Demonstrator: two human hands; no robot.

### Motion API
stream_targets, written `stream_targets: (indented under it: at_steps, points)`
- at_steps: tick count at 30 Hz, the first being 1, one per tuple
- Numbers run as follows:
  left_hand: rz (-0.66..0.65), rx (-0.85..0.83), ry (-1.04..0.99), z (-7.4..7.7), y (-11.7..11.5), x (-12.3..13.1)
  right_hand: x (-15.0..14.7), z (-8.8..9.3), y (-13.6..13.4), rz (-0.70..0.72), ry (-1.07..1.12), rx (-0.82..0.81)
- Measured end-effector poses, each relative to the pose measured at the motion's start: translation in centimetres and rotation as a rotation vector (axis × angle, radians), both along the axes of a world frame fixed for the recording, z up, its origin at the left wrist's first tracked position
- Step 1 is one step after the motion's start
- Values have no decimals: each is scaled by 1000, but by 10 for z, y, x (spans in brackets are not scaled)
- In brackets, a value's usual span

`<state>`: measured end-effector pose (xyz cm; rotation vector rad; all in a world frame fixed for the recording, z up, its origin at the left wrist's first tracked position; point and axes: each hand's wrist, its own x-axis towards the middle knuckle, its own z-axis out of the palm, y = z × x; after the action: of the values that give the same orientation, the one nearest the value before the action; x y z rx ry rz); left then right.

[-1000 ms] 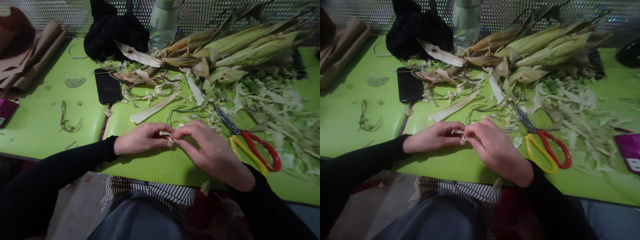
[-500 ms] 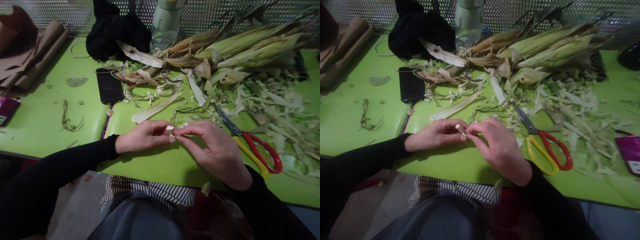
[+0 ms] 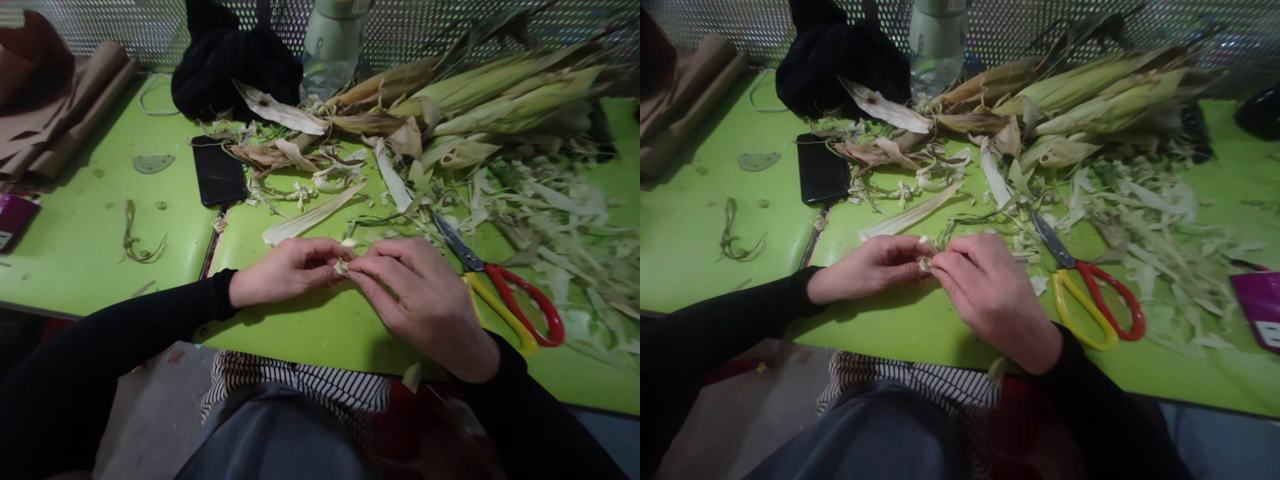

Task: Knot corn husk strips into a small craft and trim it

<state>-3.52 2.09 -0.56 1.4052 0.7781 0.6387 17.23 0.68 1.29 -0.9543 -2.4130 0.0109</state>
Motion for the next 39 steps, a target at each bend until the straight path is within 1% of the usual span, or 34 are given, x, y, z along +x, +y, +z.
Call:
stream_targets:
  at_steps: [6, 14, 18, 21, 24, 29, 34, 39]
  points:
    - [-29, -13, 16, 0, 0, 0, 2, -1, 4, 68, -30, -67]
    - [-29, 23, 26, 1, -6, 5, 0, -2, 2, 73, -58, -165]
    - [-8, -3, 5, 3, -3, 4, -2, -4, 2, 61, -18, -140]
    - [-44, -74, -48, 2, -2, 3, -2, -2, 1, 47, -8, -175]
    - [-48, -149, -118, 2, -1, 1, -3, 0, 0, 14, 48, -205]
    - [-2, -161, -171, 4, -1, 0, -4, 1, -2, -30, 168, -226]
    - [9, -183, -206, 3, -1, 1, -2, 0, -3, -73, 288, -335]
    - [32, -205, -226, 1, -2, 2, 0, -3, 0, -103, 324, -440]
